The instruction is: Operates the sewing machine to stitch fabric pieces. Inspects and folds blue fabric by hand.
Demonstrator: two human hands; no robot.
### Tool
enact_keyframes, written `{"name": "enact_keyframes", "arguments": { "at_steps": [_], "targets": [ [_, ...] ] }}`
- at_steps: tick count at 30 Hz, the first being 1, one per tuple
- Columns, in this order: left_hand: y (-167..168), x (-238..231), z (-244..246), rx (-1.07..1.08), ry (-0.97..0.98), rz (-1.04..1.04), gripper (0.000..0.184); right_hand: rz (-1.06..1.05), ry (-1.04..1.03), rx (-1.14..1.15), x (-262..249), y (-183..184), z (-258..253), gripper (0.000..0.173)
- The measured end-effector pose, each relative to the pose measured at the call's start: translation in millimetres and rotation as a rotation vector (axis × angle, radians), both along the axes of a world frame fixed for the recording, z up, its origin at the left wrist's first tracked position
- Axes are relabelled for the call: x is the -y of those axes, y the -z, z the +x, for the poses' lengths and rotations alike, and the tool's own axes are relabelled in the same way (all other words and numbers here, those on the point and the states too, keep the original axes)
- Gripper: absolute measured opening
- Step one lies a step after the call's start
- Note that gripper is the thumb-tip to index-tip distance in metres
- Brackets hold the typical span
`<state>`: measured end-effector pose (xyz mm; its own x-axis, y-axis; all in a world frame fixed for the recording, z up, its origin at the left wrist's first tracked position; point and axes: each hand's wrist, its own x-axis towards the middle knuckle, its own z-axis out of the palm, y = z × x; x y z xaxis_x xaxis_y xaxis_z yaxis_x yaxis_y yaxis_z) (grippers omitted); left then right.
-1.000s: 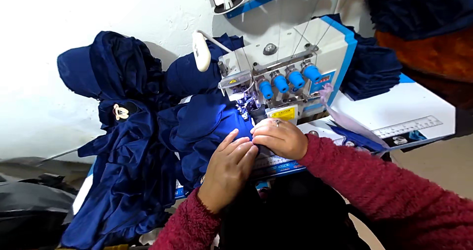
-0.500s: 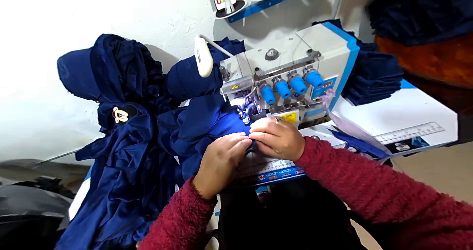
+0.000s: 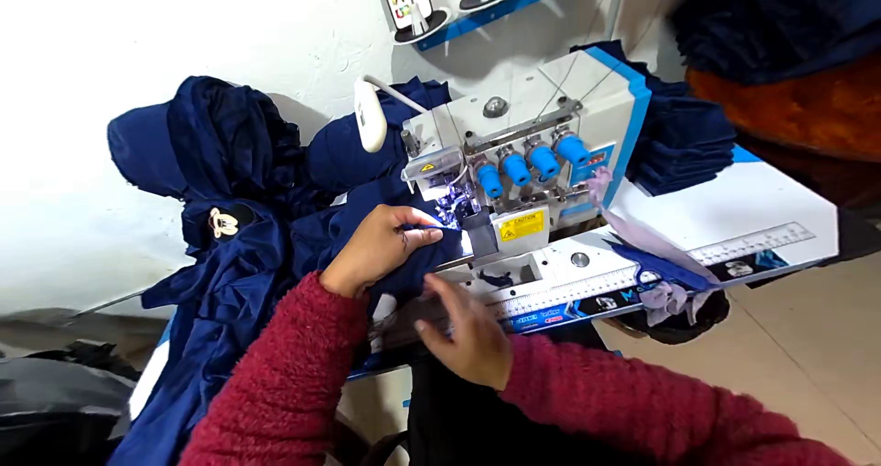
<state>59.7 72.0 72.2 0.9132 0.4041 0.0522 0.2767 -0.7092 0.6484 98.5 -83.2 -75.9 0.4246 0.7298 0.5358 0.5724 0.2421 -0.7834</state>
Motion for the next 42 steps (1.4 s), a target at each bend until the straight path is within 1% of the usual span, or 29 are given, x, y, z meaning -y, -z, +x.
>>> {"name": "enact_keyframes", "arguments": {
  "at_steps": [1, 2, 4, 6, 8, 9, 10, 11, 12, 13, 15, 17, 18, 19, 20, 23, 25, 26, 27, 29, 30, 32, 34, 36, 39, 42],
  "targets": [
    [-4, 2, 2, -0.031, 0.002, 0.026, 0.006, 0.001, -0.041, -0.044, -9, -4, -8, 0.061],
    [-7, 6, 3, -0.047, 0.032, 0.108, 0.007, 0.006, -0.066, -0.073, -17, -9, -14, 0.061],
    [-6, 26, 1, -0.033, 0.149, 0.409, 0.010, -0.003, -0.103, -0.104, -28, -20, -24, 0.045],
    [10, 51, -2, 0.000, 0.238, 0.722, 0.011, 0.044, -0.075, -0.096, -26, -21, -37, 0.037],
    [34, 67, -6, 0.109, 0.270, 0.887, 0.013, 0.069, 0.094, -0.130, -19, -6, -56, 0.046],
    [41, 69, -6, 0.171, 0.265, 0.933, 0.015, 0.041, 0.099, -0.112, -17, -1, -55, 0.049],
    [46, 68, -7, 0.223, 0.255, 0.954, 0.016, -0.013, -0.016, -0.078, -12, -3, -45, 0.050],
    [49, 67, -8, 0.248, 0.239, 0.964, 0.017, -0.087, -0.159, -0.031, -7, -7, -31, 0.048],
    [54, 68, -9, 0.251, 0.211, 0.977, 0.018, -0.150, -0.257, 0.018, -3, -9, -21, 0.046],
    [59, 72, -11, 0.242, 0.172, 0.985, 0.019, -0.178, -0.281, 0.052, -2, -7, -18, 0.047],
    [67, 77, -12, 0.236, 0.087, 1.001, 0.022, -0.348, -0.292, 0.015, 2, -10, -18, 0.052],
    [74, 78, -13, 0.262, 0.041, 0.974, 0.026, -0.411, -0.216, 0.015, -3, -7, -22, 0.045],
    [76, 78, -14, 0.279, 0.027, 0.932, 0.027, -0.507, -0.233, 0.010, -2, -16, -21, 0.044],
    [78, 77, -15, 0.291, 0.015, 0.881, 0.028, -0.608, -0.285, 0.001, 0, -27, -17, 0.046],
    [80, 76, -15, 0.300, 0.001, 0.833, 0.029, -0.636, -0.314, -0.002, 0, -31, -14, 0.048],
    [83, 73, -15, 0.291, -0.040, 0.721, 0.030, -0.356, -0.284, 0.046, -5, -4, -13, 0.047],
    [82, 68, -13, 0.287, -0.035, 0.726, 0.031, -0.217, -0.221, 0.022, 0, 8, -12, 0.043],
    [81, 63, -13, 0.299, -0.014, 0.734, 0.032, -0.092, -0.174, 0.035, 2, 16, -9, 0.036],
    [81, 58, -14, 0.319, 0.012, 0.736, 0.031, -0.031, -0.128, 0.056, 4, 21, -5, 0.029],
    [78, 46, -15, 0.362, 0.072, 0.718, 0.028, 0.043, 0.029, 0.152, 11, 26, 9, 0.017],
    [77, 39, -15, 0.371, 0.105, 0.705, 0.027, 0.048, 0.084, 0.189, 19, 25, 19, 0.014],
    [75, 28, -13, 0.362, 0.152, 0.690, 0.024, 0.002, 0.169, 0.225, 41, 20, 46, 0.020],
    [71, 21, -11, 0.333, 0.161, 0.671, 0.022, -0.035, 0.300, 0.275, 64, 14, 77, 0.023],
    [66, 16, -8, 0.305, 0.158, 0.648, 0.021, -0.106, 0.443, 0.387, 87, 10, 110, 0.028],
    [62, 12, -5, 0.294, 0.158, 0.638, 0.021, -0.290, 0.578, 0.525, 115, 8, 147, 0.033],
    [61, 2, 1, 0.304, 0.164, 0.653, 0.022, -0.499, 0.696, 0.488, 127, 15, 157, 0.048]
  ]
}}
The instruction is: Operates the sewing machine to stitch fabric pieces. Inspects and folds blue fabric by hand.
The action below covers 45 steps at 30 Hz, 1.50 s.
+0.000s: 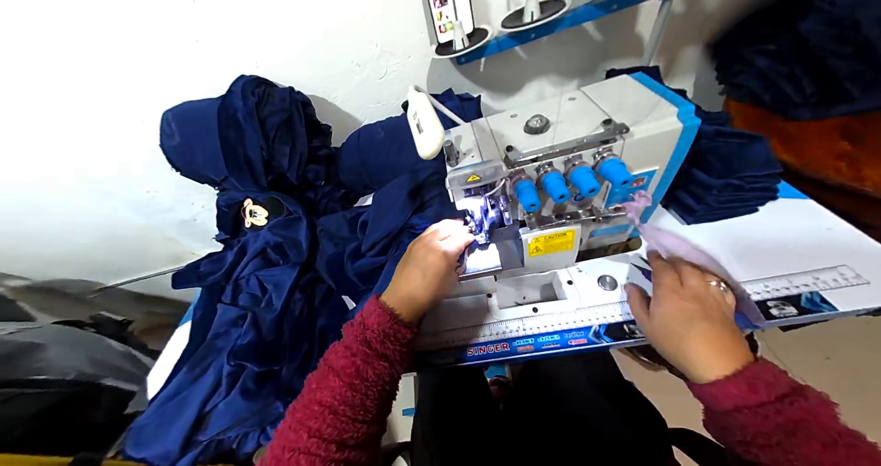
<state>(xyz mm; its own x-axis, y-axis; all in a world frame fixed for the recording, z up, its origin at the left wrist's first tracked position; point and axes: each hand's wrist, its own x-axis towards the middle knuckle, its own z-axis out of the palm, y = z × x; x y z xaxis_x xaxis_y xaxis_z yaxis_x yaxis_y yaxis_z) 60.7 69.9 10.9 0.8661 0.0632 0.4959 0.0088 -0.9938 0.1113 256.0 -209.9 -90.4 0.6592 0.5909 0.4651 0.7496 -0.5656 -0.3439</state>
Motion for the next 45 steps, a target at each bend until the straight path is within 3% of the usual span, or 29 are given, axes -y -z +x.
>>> {"name": "enact_keyframes", "arguments": {
  "at_steps": [8, 12, 16, 20, 24, 27, 29, 35, 45],
  "targets": [
    [-6, -20, 12, -0.005, -0.012, 0.049, 0.018, -0.028, 0.061, -0.088, 4, -4, 8, 0.039],
    [-5, -27, 21, -0.016, -0.116, 0.056, 0.014, 0.006, -0.114, -0.036, 8, -1, 10, 0.027],
    [-4, -37, 13, -0.008, -0.255, 0.068, 0.013, 0.108, -0.310, -0.131, 9, -16, -19, 0.039],
    [2, -38, -16, 0.091, -0.255, 0.028, 0.018, 0.242, -0.578, -0.600, -6, -34, -61, 0.046],
    [5, -33, -30, 0.218, -0.126, -0.060, 0.027, 0.266, -0.802, -1.312, -50, -68, -95, 0.036],
    [3, -37, -23, 0.201, -0.017, -0.076, 0.033, 0.414, -0.748, -1.815, -91, -97, -108, 0.028],
    [1, -37, -21, 0.213, -0.012, -0.055, 0.027, 0.474, -0.682, -1.987, -115, -109, -109, 0.034],
    [2, -27, -24, 0.227, -0.058, -0.042, 0.037, 0.510, -0.577, -2.142, -151, -119, -107, 0.042],
    [6, -22, -26, 0.277, -0.056, -0.076, 0.036, 0.612, -0.637, -2.102, -151, -112, -110, 0.036]
  ]
}}
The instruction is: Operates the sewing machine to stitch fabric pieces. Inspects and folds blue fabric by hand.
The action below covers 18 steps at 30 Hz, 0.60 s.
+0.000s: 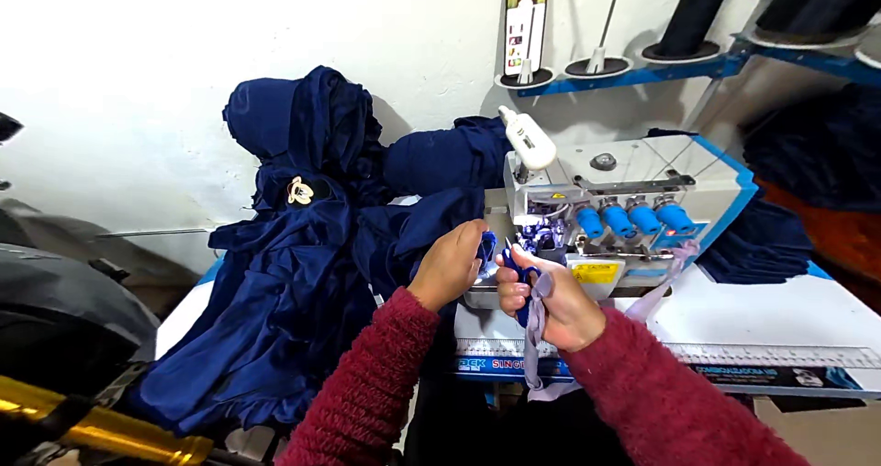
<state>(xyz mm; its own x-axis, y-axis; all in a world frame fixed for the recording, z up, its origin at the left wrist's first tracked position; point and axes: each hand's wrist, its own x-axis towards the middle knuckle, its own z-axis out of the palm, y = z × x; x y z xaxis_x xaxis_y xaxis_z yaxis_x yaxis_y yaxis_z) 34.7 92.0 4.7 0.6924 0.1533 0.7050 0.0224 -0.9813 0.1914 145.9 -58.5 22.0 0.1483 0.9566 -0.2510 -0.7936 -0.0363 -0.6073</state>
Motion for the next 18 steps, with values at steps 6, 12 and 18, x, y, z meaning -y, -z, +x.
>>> {"name": "enact_keyframes", "arguments": {
  "at_steps": [6, 12, 18],
  "targets": [
    [10, 15, -32, 0.165, -0.062, -0.083, 0.021, 0.106, -0.028, 0.469, 70, 29, 16, 0.037],
    [36, 48, -77, 0.313, -0.011, -0.229, 0.020, -0.121, 0.390, 2.015, 144, 97, 110, 0.051],
    [41, 69, -92, 0.328, 0.024, -0.284, 0.020, -0.227, 0.328, 2.171, 150, 89, 123, 0.032]
  ]
}}
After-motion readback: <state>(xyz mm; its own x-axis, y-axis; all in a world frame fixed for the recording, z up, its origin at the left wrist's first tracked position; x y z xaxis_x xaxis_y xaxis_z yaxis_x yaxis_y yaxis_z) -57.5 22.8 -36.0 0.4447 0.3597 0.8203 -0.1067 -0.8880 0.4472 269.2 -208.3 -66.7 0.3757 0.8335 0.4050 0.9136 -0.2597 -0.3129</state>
